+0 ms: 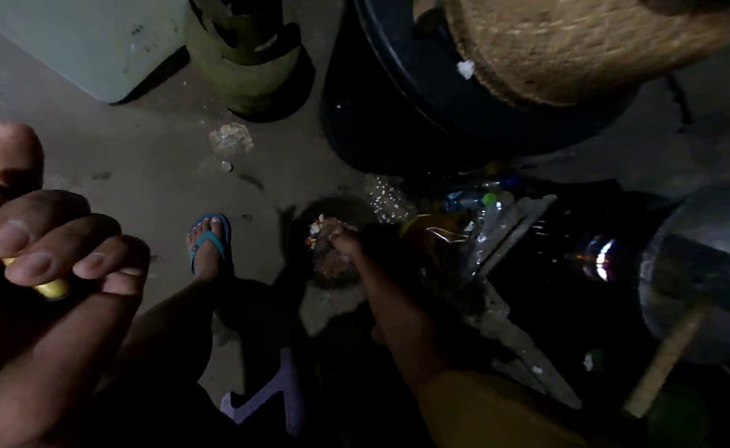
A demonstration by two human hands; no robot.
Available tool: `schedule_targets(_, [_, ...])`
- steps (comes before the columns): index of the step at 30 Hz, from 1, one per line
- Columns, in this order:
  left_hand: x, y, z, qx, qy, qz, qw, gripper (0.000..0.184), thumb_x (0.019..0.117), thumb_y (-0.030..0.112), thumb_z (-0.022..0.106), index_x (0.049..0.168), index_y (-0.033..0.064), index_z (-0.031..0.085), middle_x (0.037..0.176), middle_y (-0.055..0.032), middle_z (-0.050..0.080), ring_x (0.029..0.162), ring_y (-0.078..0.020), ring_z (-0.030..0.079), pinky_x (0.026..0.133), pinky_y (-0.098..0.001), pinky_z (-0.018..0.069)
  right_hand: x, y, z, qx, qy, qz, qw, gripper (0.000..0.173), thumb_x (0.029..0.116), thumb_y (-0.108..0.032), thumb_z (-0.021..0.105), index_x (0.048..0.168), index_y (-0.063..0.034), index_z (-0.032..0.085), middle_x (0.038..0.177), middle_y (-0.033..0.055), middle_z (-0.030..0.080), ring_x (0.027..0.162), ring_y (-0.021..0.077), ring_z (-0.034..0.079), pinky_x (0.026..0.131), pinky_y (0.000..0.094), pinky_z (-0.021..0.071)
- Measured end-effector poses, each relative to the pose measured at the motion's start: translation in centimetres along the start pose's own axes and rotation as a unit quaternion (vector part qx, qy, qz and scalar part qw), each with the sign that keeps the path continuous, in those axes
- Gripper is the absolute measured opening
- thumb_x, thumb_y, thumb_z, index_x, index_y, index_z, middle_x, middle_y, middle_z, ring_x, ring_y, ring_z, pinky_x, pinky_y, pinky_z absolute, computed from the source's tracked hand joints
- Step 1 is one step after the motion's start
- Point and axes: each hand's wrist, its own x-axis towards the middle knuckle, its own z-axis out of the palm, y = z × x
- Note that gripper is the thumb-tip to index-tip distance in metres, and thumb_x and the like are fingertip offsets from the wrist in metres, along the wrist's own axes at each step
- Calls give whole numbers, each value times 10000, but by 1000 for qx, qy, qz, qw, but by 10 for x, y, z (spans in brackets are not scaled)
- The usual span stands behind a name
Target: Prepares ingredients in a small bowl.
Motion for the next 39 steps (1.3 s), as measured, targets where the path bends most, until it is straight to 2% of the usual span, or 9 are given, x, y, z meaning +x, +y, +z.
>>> schedule_targets(4, [-6,2,6,34,24,26,999,422,1124,288,216,1008,90,570,602,35,490,488,-29,525,486,-158,509,15,-22,-39,6,-29,-41,999,471,1123,-324,425,1416,23,549,1425,267,570,1349,401,538,1135,582,401])
schedule_targets(11, [0,4,5,22,59,17,998,454,1122,343,240,1002,76,587,593,28,480,459,-33,506,452,-169,495,-11,-1,69,-112,98,65,987,489,1105,-426,355,1564,-266,407,1303,143,689,1189,354,673,983,581,531])
schedule_targets(19, [-5,11,-2,15,34,26,999,452,1125,324,220,1036,81,590,615,32,505,495,-42,533,497,-182,526,17,-26,-32,-25,-68,-44,996,431,1108,-214,464,1432,67,514,1462,290,526,1380,416,499,1147,581,379])
schedule_targets(25, [3,16,-4,12,50,36,998,418,1114,351,323,1026,76,626,613,32,511,478,-31,524,477,-168,515,-8,-11,55,-75,111,44,990,479,1097,-415,395,1533,-229,465,1326,150,676,1227,350,650,1026,566,511])
schedule_targets(29, [14,32,-46,-19,-69,-26,997,433,1110,355,326,1328,69,566,850,-63,619,738,-207,657,729,-416,609,-17,-5,56,-98,74,47,991,480,1116,-378,368,1548,-181,437,1362,181,649,1265,364,625,1050,565,493])
schedule_targets(31, [11,27,-30,37,28,7,999,368,1107,332,365,1108,103,653,756,-10,639,660,-132,673,624,-306,620,-14,-9,32,7,62,30,998,459,1115,-303,423,1510,-77,484,1409,235,597,1327,376,569,1119,537,441])
schedule_targets(33, [14,40,-48,40,-13,-3,999,301,1091,302,434,1069,131,681,828,-14,667,779,-160,683,749,-360,610,-15,-20,15,62,56,17,996,443,1109,-281,453,1461,-24,528,1407,252,589,1334,374,557,1127,521,428])
schedule_targets(35, [13,48,-75,54,-75,7,996,345,1113,291,362,1282,147,626,1026,-32,677,971,-195,680,895,-410,585,-30,-35,18,55,68,1,996,414,1105,-282,474,1441,-57,559,1380,234,614,1306,370,580,1107,529,447])
schedule_targets(39, [1,36,-47,111,76,89,987,348,1129,217,290,1177,123,621,1021,-39,719,950,-179,729,801,-362,649,-45,-40,66,-96,76,8,992,480,1103,-439,391,1536,-247,467,1323,144,678,1230,339,648,1035,558,502])
